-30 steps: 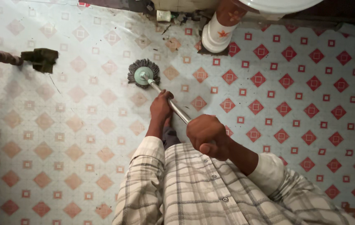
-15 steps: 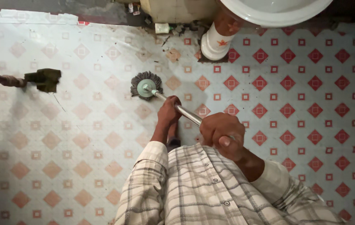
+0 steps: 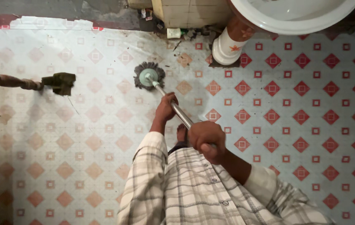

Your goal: The person cleans a tiled floor using a mop, moving the mop head across the surface by hand and occasionally shifting position to reach different areas.

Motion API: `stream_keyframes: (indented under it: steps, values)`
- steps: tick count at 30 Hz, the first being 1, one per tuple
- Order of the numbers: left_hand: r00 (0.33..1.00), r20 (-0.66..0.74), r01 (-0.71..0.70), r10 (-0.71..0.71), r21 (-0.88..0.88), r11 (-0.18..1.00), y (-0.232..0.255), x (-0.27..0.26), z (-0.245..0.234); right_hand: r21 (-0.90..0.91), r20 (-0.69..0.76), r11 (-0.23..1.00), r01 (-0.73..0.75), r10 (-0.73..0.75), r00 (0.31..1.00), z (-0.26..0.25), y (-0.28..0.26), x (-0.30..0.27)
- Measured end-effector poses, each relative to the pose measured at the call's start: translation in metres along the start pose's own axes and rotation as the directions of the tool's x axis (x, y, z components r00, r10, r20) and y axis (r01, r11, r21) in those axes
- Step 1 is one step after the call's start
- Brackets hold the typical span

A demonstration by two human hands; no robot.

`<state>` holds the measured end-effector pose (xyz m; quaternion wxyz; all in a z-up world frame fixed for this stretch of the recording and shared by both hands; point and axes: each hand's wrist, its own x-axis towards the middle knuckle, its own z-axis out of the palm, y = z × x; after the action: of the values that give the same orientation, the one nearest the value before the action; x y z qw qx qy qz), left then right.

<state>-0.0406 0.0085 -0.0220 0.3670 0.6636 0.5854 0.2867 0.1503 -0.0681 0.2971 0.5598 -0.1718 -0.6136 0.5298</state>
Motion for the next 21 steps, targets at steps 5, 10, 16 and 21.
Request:
stream_keyframes:
  steps: [5,10,16,21]
  values:
    - [0.992,-0.058,-0.106,0.114,0.122,0.987,-0.077,0.064,0.002,-0.058,0.008,0.998,0.022,-0.021,1.0,-0.004,0.051,0.024]
    - [0.995,-0.012,-0.1,0.102,0.108,0.989,-0.065,0.094,-0.027,-0.064,-0.058,0.998,-0.024,0.02,0.998,-0.01,0.07,0.049]
    - [1.0,-0.011,0.025,-0.024,0.072,0.997,-0.027,0.077,-0.035,-0.11,0.018,0.994,0.014,-0.012,1.0,-0.015,0.064,0.044]
    - [0.968,-0.22,-0.116,0.122,0.041,0.992,-0.046,0.047,-0.016,-0.201,0.145,0.98,-0.011,0.041,0.989,-0.006,0.048,0.027]
